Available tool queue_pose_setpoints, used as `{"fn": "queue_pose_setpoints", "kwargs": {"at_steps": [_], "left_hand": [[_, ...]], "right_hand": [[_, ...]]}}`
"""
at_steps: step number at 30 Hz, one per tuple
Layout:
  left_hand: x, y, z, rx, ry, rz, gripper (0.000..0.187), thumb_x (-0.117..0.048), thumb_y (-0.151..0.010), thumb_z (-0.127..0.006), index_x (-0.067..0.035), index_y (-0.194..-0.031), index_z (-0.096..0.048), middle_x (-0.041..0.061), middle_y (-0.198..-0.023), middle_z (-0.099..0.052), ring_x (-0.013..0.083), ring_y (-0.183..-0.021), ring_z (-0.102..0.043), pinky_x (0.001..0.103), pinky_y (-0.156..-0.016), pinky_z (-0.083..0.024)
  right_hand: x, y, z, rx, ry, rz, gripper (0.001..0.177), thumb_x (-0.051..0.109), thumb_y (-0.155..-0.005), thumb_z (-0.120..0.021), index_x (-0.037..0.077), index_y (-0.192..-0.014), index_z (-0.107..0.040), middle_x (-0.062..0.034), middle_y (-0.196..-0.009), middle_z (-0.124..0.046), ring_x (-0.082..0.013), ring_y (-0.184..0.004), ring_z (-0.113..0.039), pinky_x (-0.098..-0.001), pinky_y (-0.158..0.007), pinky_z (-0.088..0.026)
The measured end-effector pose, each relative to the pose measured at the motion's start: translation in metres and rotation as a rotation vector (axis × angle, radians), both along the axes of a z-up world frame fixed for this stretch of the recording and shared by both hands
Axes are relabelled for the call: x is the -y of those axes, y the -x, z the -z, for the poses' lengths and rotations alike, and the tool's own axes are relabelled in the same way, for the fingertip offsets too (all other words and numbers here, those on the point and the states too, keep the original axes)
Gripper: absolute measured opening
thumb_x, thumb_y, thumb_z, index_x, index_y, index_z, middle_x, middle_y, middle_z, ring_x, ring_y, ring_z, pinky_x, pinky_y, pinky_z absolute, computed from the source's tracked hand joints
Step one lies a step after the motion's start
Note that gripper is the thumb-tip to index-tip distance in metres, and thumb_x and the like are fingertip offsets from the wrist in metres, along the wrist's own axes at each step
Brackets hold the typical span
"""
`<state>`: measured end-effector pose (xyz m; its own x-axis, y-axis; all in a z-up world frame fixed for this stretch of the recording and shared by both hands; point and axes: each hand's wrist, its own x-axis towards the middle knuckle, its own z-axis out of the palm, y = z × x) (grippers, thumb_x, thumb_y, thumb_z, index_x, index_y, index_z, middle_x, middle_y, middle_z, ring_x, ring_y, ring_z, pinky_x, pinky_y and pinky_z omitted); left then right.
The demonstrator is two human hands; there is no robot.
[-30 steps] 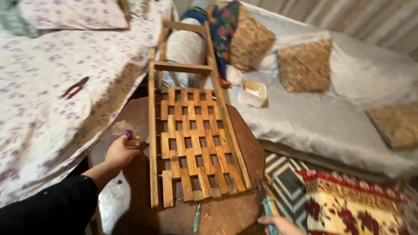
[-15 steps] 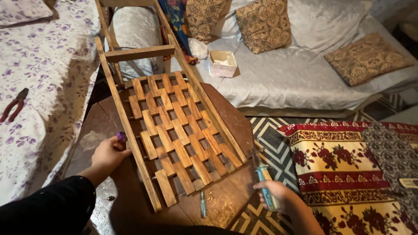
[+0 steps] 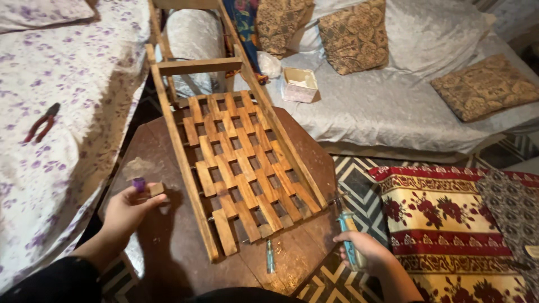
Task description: The person uses pliers and a screwdriver to work on a wooden lattice chair frame placed on a table. They repeatedly pry and adjust the frame's joints, occasionally repositioning the chair and switching tools.
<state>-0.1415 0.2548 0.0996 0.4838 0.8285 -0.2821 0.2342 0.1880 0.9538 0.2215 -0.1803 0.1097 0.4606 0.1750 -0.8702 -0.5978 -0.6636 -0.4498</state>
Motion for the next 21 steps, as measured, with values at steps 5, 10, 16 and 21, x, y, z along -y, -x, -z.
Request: {"fn": "queue_pose_setpoints", "kwargs": {"at_steps": [5, 10, 16, 21], "left_hand": [[0.053, 0.002, -0.039, 0.169, 0.263, -0.098, 0.043, -0.004, -0.083, -0.078, -0.002, -0.125, -0.070, 0.011, -0.103, -0.074, 0.0199, -0.095, -0.070, 0.032, -0.090, -0.057], [0.122, -0.011, -0.080, 0.371, 0.444, -0.170, 0.044, 0.001, -0.082, -0.074, -0.001, -0.125, -0.066, 0.012, -0.107, -0.073, 0.0209, -0.102, -0.072, 0.036, -0.097, -0.057], [0.203, -0.024, -0.074, 0.516, 0.507, -0.267, 0.044, -0.003, -0.085, -0.071, 0.000, -0.129, -0.066, 0.012, -0.109, -0.073, 0.0237, -0.102, -0.070, 0.038, -0.094, -0.058], [0.257, -0.030, -0.045, 0.585, 0.538, -0.476, 0.040, 0.001, -0.084, -0.071, -0.001, -0.123, -0.065, 0.015, -0.105, -0.073, 0.0288, -0.102, -0.072, 0.039, -0.094, -0.058]], "right_hand": [[0.002, -0.006, 0.011, 0.008, -0.019, 0.027, 0.037, 0.014, -0.087, -0.071, 0.003, -0.117, -0.051, -0.0081, -0.076, -0.060, -0.0199, -0.061, -0.059, -0.0344, -0.054, -0.054], [0.014, -0.018, 0.013, 0.001, -0.031, -0.053, 0.026, 0.023, -0.086, -0.071, 0.003, -0.102, -0.064, -0.0075, -0.074, -0.060, -0.0196, -0.062, -0.060, -0.0348, -0.053, -0.056], [0.024, -0.037, 0.015, -0.013, -0.020, -0.161, 0.024, 0.024, -0.088, -0.072, 0.006, -0.102, -0.066, -0.0069, -0.074, -0.060, -0.0188, -0.061, -0.060, -0.0350, -0.052, -0.054], [0.031, -0.053, 0.009, -0.002, -0.017, -0.286, 0.026, 0.025, -0.088, -0.071, 0.006, -0.104, -0.066, -0.0073, -0.073, -0.061, -0.0189, -0.058, -0.060, -0.0351, -0.052, -0.054]]}}
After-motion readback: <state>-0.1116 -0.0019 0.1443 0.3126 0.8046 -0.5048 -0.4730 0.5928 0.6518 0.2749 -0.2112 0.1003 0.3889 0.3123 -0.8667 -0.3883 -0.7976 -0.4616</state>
